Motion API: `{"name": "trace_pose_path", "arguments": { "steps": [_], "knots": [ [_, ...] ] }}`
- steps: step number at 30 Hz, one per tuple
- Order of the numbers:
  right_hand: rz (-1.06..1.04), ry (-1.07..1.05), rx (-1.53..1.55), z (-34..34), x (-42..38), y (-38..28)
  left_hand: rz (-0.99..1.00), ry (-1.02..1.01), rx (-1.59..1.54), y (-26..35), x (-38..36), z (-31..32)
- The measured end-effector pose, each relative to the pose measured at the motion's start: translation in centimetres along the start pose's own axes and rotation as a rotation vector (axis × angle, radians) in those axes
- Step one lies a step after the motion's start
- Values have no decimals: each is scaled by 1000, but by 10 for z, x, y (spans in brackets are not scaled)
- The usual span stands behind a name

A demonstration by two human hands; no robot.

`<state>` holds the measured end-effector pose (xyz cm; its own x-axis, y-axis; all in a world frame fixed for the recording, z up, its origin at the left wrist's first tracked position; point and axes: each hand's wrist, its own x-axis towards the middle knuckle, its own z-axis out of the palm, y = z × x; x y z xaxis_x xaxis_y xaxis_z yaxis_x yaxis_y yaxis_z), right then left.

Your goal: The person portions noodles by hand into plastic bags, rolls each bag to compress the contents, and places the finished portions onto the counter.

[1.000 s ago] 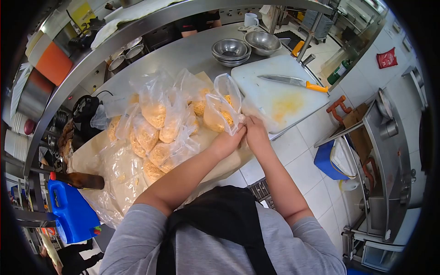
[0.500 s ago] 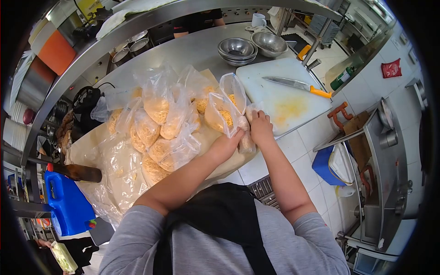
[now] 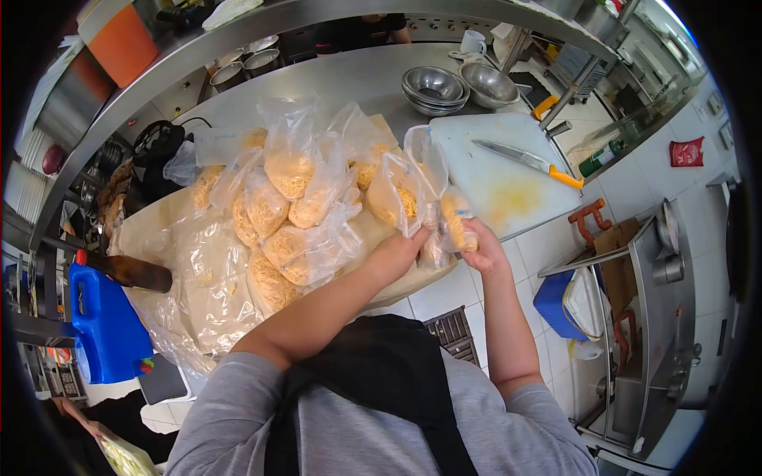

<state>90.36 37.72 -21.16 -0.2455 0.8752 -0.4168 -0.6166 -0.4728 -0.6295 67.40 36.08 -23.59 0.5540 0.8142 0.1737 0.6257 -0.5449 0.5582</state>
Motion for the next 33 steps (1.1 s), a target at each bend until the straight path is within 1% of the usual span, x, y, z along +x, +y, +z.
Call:
{"name": "trace_pose_path", "arguments": {
  "steps": [1,2,4,5,7,8,10,11,13,14,16,17,19,20,22,23,25,26,28,29,31,32,33],
  "knots": [
    [1,71,-160,-2,4,4,51,92,-48,-1,2,0],
    [1,72,-158,-5,6,4,51,90,-49,-1,2,0],
    [-187,43,-749,3,8,6,-38,-64,39,10,-1,-14],
    [-185,48,-744,4,10,11,-37,-71,38,11,-3,-14],
    [-566,361,-1679,12,14,18,-92,-121,-9,11,-1,-15],
    [-566,364,-1679,14,14,20,-89,-121,-10,11,-2,-15],
    [-359,493,-1874,40,-1,15,-39,-100,-72,13,-6,-16],
    [-357,496,-1875,46,-4,12,-37,-101,-74,13,-6,-13],
    [-378,533,-2168,51,-9,6,54,40,-31,15,-2,-1],
    [-379,537,-2173,47,-10,2,57,44,-35,16,4,6],
    [-603,521,-2019,35,-8,-8,-3,44,-20,22,20,11],
    [-605,522,-2025,30,-6,-7,-1,49,-24,23,28,13],
    [-676,423,-1929,20,-3,1,-21,66,20,23,36,17],
    [-677,419,-1934,15,-3,4,-24,71,17,23,36,18],
    [-707,457,-1976,23,-5,7,84,244,132,23,33,14],
    [-720,449,-1974,27,-8,7,81,253,141,26,25,13],
    [-1131,400,-1775,62,-34,-1,-14,-76,160,66,1,-37],
    [-1144,385,-1771,76,-42,-4,-22,-64,168,66,-5,-57],
    [-1365,12,-1877,101,-53,-6,386,283,269,61,-21,-95],
    [-1371,1,-1868,110,-52,-9,378,285,278,61,-19,-114],
    [-1408,25,-2163,133,-40,-22,283,361,128,51,4,-161],
    [-1427,6,-2157,141,-34,-33,274,376,141,36,10,-174],
    [-1425,-41,-2250,145,-29,-49,270,122,274,16,14,-186]
  ]
}}
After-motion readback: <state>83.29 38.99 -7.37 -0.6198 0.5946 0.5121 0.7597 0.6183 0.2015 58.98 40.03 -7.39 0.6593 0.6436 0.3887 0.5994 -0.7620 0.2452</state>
